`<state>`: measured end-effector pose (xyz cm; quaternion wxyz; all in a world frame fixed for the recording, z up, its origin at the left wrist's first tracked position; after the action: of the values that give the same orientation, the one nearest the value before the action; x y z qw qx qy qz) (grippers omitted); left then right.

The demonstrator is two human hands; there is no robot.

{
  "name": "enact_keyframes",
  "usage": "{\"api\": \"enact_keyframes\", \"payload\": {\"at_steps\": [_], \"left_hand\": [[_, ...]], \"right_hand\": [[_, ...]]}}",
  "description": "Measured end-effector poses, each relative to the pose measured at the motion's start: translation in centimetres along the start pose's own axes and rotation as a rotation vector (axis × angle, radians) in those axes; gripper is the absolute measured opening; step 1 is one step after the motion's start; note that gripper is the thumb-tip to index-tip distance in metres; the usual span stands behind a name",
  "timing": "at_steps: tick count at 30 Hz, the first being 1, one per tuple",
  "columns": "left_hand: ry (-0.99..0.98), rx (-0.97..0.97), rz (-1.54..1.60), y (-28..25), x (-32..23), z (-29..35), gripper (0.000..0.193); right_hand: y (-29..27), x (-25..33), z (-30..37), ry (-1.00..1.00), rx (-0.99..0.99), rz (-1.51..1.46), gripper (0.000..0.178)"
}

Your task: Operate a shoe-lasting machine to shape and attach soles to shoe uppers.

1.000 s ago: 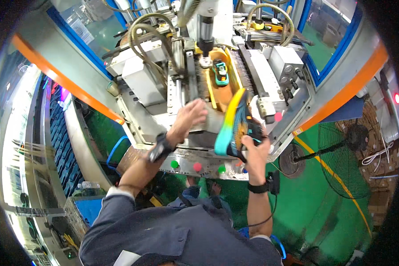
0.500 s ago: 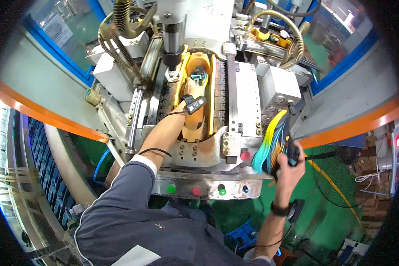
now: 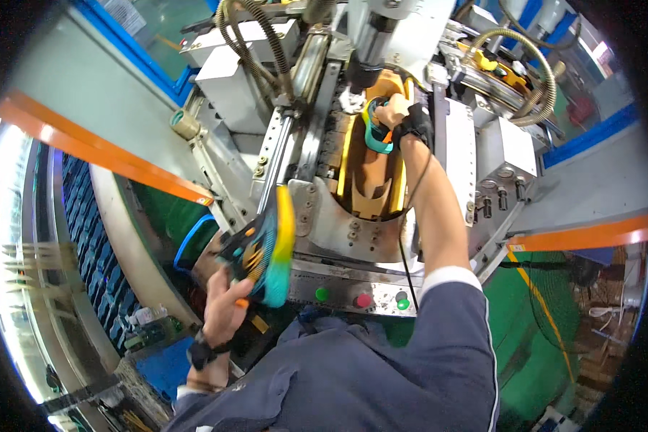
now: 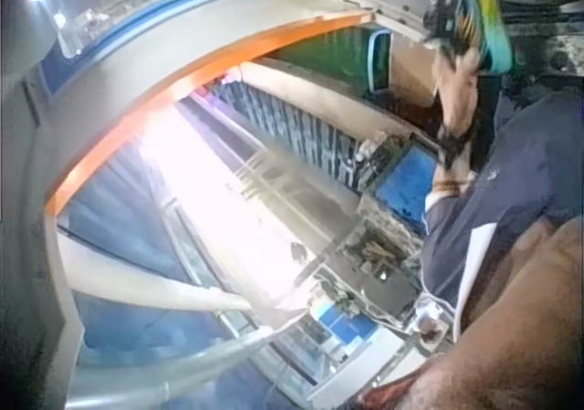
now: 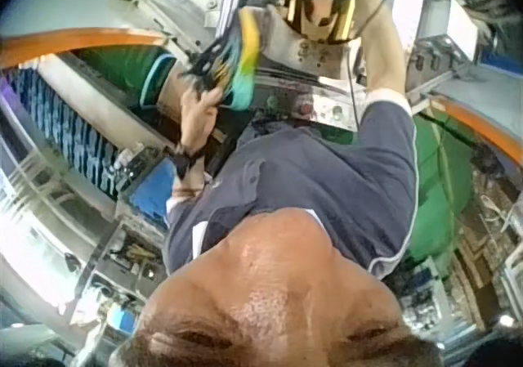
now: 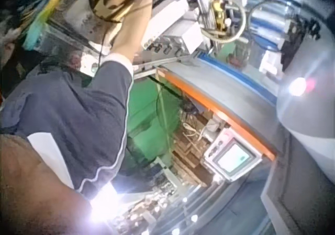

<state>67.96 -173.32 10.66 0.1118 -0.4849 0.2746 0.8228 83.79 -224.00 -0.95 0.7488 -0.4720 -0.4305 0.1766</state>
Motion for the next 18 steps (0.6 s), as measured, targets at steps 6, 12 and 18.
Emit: {"api": "enact_keyframes", "payload": {"at_steps": [6, 12, 18], "left_hand": [[0.214, -0.344, 0.227, -5.4, 2.5, 10.4, 0.047], [0.222, -0.657, 0.383, -4.5, 10.2, 17.6, 0.04], [0.243, -0.651, 0.61, -1.6, 14.8, 19.7, 0.033]], "right_hand": [[4.1, -0.5, 1.6, 0.085, -0.365, 0.42, 0.038], [2.0, 11.1, 21.7, -0.585, -0.181, -0.196, 0.04], [15.5, 12.6, 40.2, -1.004, 0.251, -0.23, 0.015]]}}
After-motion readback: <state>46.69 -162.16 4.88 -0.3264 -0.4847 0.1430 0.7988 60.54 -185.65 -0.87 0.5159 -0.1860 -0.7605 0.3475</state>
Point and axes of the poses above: each hand's wrist, its own z-axis away from the middle knuckle, its own y-axis out of the palm, x = y × z, the point moved 7 cm from there along -z, towards the middle knuckle, and after that the axes turned 10 degrees about x, right-handed, at the moved point
